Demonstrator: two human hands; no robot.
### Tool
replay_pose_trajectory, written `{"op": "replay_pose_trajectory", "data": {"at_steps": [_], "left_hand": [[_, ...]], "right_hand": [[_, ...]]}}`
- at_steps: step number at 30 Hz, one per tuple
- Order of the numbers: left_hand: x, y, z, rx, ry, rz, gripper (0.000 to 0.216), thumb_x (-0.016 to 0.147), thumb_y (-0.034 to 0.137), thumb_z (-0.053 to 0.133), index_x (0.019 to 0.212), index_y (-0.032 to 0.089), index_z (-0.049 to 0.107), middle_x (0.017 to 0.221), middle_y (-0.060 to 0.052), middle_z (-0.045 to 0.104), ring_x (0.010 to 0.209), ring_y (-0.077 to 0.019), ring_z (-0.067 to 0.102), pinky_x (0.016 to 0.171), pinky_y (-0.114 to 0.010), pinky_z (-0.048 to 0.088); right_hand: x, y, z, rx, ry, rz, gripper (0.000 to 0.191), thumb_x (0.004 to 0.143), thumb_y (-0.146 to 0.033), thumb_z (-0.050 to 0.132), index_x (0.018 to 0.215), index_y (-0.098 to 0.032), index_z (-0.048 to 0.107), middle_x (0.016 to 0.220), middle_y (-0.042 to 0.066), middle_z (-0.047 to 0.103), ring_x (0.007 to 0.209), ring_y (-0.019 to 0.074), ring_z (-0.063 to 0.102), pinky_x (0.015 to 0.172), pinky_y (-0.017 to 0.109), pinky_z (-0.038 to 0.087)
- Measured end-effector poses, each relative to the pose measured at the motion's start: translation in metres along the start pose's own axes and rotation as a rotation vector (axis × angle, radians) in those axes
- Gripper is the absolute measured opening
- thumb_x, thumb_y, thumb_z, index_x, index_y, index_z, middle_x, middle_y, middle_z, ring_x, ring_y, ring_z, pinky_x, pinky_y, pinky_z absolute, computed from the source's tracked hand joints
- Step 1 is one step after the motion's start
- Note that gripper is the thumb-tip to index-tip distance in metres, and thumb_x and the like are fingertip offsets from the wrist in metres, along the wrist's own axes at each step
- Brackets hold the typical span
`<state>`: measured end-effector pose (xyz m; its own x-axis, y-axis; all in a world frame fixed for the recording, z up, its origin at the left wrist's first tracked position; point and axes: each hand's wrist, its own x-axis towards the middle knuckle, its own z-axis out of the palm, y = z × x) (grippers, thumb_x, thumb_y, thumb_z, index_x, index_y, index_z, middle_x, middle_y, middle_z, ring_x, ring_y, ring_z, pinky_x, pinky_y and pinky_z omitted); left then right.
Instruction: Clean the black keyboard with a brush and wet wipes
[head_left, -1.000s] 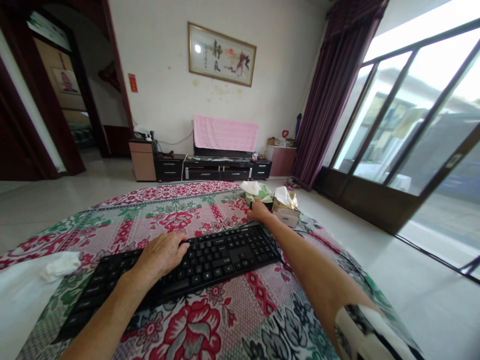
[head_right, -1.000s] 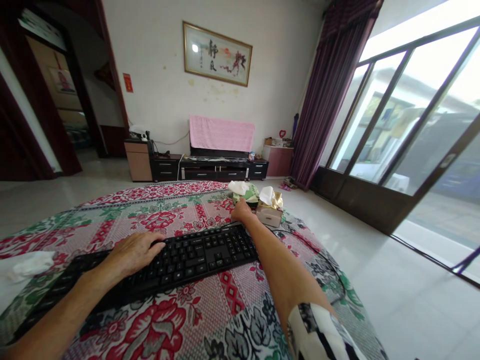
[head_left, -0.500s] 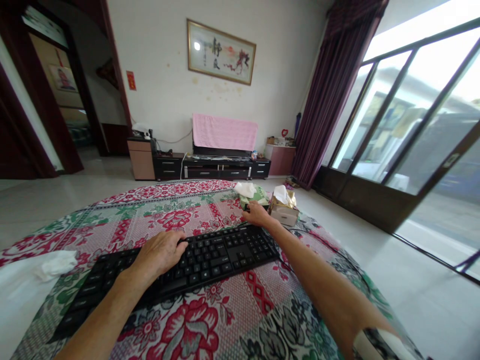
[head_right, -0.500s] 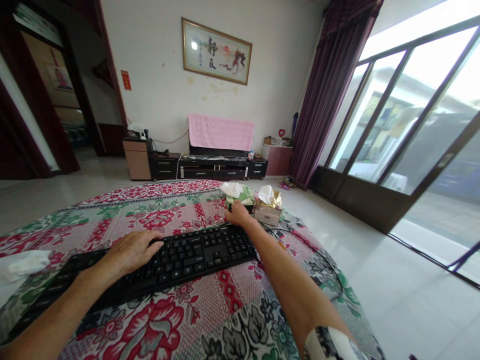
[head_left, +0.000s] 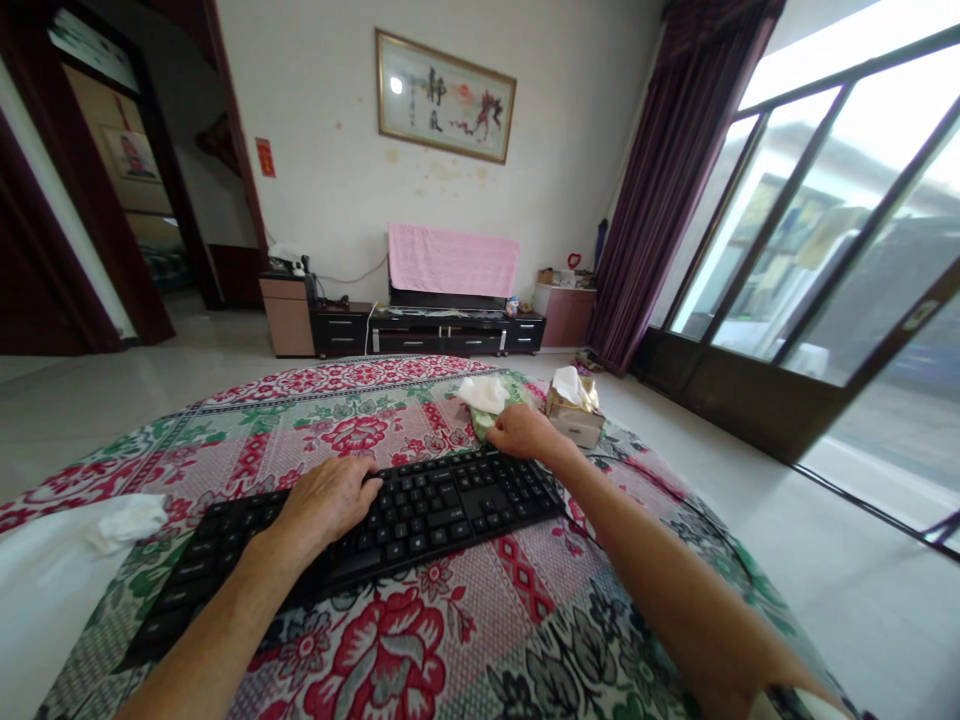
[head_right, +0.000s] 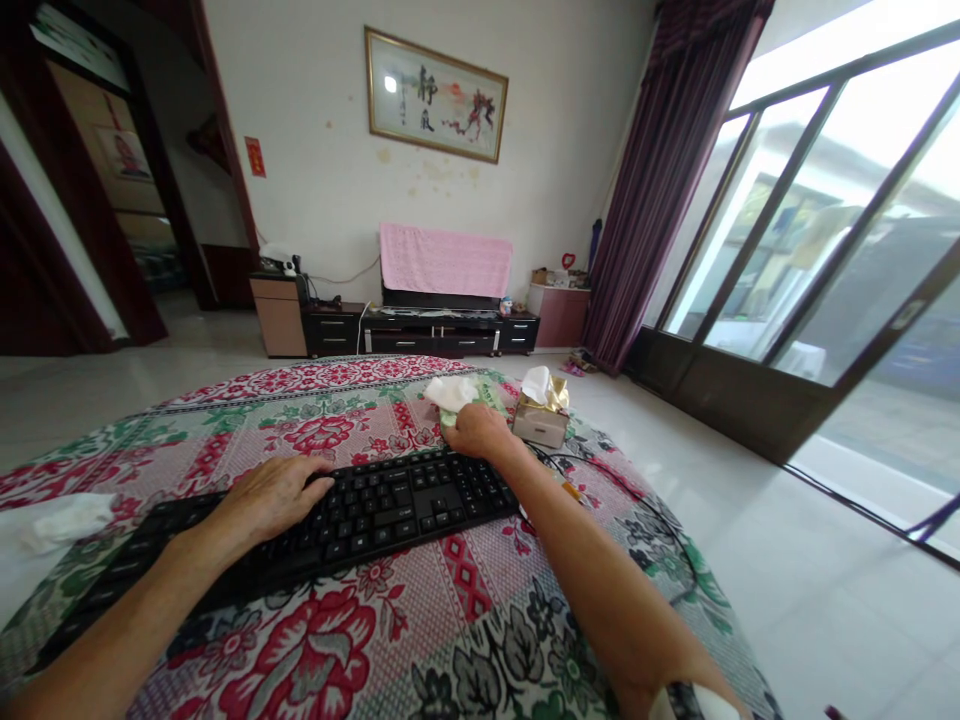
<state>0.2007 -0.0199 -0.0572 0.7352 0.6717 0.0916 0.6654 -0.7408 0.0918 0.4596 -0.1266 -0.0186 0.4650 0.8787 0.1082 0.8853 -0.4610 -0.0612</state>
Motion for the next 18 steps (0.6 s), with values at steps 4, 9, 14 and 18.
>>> {"op": "replay_pose_trajectory", "data": {"at_steps": [4, 9, 14, 18], "left_hand": [[-0.001, 0.001, -0.001, 0.006, 0.007, -0.017, 0.034, 0.089, 0.034, 0.041, 0.108, 0.023, 0.067, 0.107, -0.007, 0.07, 0.102, -0.0265, 0.062, 0.086, -0.036, 0.045], [0.0, 0.0, 0.0, 0.003, 0.003, 0.005, 0.034, 0.089, 0.035, 0.042, 0.11, 0.023, 0.066, 0.106, -0.008, 0.07, 0.104, -0.0258, 0.062, 0.089, -0.037, 0.045], [0.0, 0.001, -0.001, 0.01, -0.009, 0.005, 0.034, 0.089, 0.035, 0.041, 0.11, 0.024, 0.066, 0.106, -0.007, 0.07, 0.104, -0.0247, 0.061, 0.09, -0.036, 0.044], [-0.001, 0.002, -0.003, -0.001, -0.003, -0.015, 0.032, 0.088, 0.035, 0.044, 0.107, 0.024, 0.067, 0.104, -0.007, 0.07, 0.104, -0.0254, 0.061, 0.088, -0.036, 0.045]], "right_hand": [[0.021, -0.011, -0.002, -0.021, 0.121, 0.036, 0.037, 0.085, -0.032, 0.043, 0.097, -0.013, 0.072, 0.103, 0.017, 0.069, 0.096, 0.027, 0.063, 0.081, 0.034, 0.045], [0.053, -0.023, 0.016, 0.02, 0.149, 0.045, 0.047, 0.078, -0.029, 0.055, 0.123, -0.017, 0.056, 0.129, 0.015, 0.055, 0.116, 0.031, 0.051, 0.095, 0.046, 0.04], [0.072, -0.018, 0.023, 0.113, 0.129, 0.21, 0.052, 0.078, -0.028, 0.056, 0.127, -0.011, 0.051, 0.125, 0.018, 0.057, 0.115, 0.0319, 0.051, 0.09, 0.042, 0.043], [0.077, -0.009, 0.012, 0.142, 0.132, 0.19, 0.031, 0.086, -0.023, 0.043, 0.105, -0.013, 0.066, 0.11, 0.017, 0.066, 0.101, 0.0257, 0.061, 0.082, 0.031, 0.043]]}}
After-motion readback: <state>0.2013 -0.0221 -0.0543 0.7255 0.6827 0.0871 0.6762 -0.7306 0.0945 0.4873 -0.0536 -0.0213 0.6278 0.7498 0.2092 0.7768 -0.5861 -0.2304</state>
